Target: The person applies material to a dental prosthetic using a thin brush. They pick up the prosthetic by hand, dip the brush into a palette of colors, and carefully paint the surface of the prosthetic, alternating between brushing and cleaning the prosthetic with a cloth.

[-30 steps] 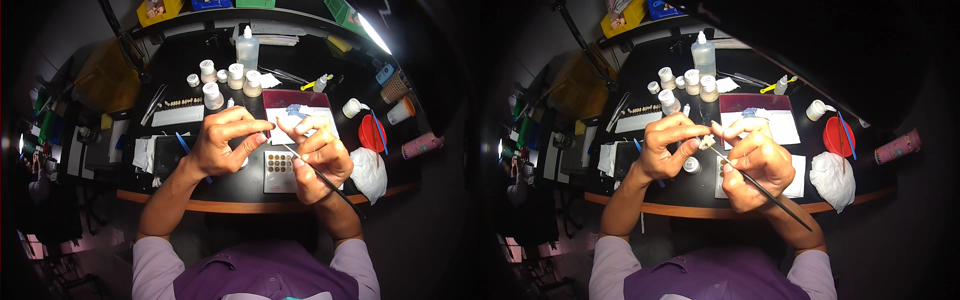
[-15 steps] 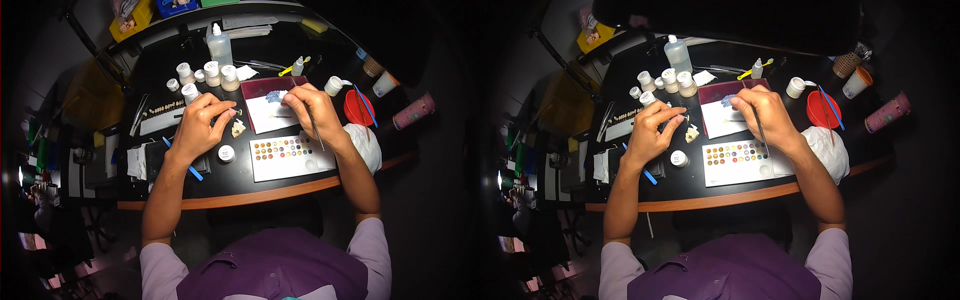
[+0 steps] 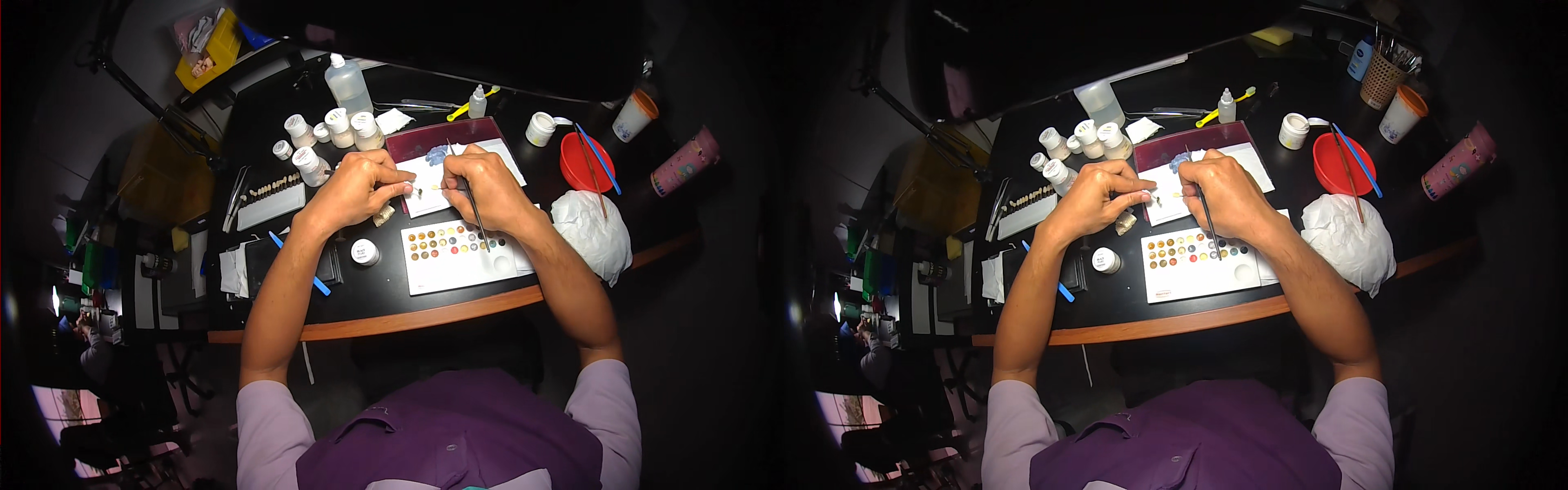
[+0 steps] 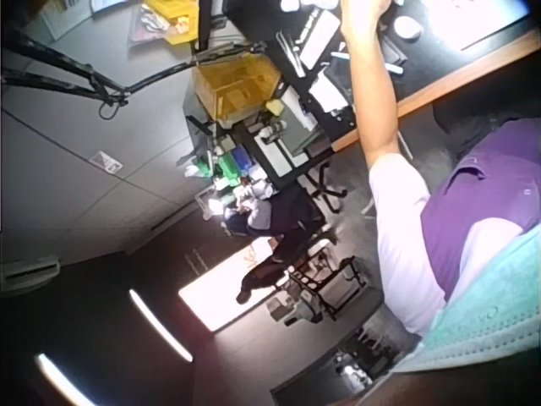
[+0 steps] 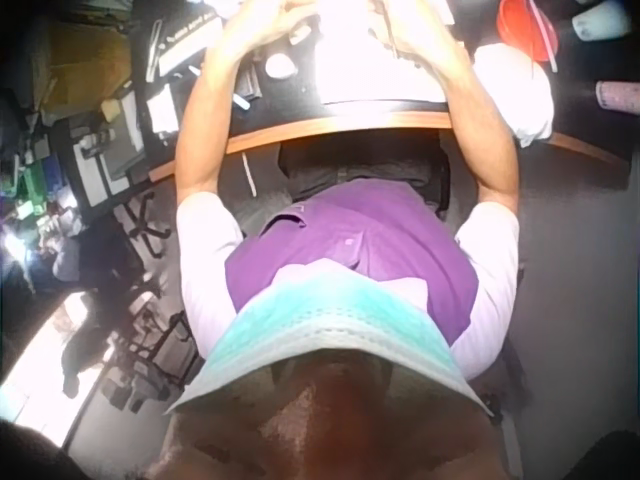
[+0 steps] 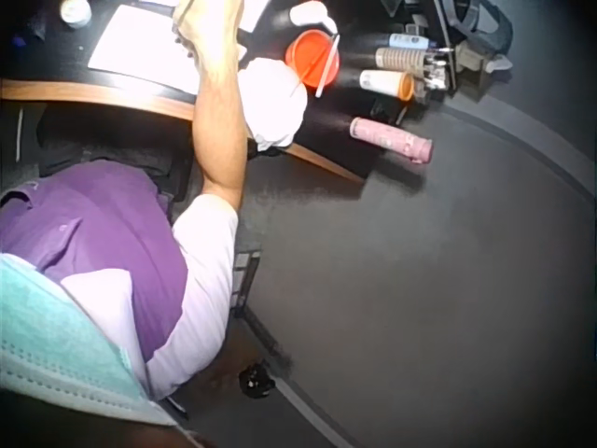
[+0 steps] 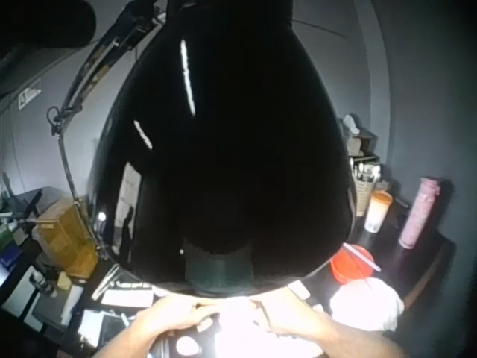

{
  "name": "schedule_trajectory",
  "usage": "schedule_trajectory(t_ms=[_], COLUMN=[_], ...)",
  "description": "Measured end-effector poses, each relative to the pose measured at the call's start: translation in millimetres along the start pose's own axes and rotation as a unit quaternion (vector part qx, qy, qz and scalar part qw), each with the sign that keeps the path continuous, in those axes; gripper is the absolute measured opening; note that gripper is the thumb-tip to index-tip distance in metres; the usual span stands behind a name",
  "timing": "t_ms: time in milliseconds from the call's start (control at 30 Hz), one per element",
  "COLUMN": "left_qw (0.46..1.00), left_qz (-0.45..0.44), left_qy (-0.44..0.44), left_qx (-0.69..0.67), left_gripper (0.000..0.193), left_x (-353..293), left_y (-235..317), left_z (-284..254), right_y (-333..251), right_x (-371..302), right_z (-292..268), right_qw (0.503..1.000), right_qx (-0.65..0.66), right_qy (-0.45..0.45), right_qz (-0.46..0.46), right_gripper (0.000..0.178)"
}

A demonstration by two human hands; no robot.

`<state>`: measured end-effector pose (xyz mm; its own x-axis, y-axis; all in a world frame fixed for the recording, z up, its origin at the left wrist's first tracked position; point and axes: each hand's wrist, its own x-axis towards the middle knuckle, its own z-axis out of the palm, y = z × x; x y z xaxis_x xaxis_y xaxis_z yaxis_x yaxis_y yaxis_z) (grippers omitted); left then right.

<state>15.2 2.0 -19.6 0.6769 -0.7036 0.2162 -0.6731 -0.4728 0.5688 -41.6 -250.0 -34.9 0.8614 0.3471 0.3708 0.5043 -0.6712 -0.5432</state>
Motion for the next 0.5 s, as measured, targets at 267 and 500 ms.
schedule_trajectory(t_ms=[267,500], left_qw=[0.995,0.990], left_qz=[-0.052,-0.036], left_qy=[-0.015,-0.019], left_qx=[-0.079,-0.132], left_gripper=[0.019,0.017], left_x=[-1,2], left_y=[-6,-9], left_z=[4,1], right_y=[3,4], right_x=[-2,-1], right_z=[8,9], right_qw=[0.999,0.999], right_qx=[0.027,0.034], right_qy=[0.031,0.028], right_qz=[-0.017,-0.018], right_gripper=[0.009,0.010])
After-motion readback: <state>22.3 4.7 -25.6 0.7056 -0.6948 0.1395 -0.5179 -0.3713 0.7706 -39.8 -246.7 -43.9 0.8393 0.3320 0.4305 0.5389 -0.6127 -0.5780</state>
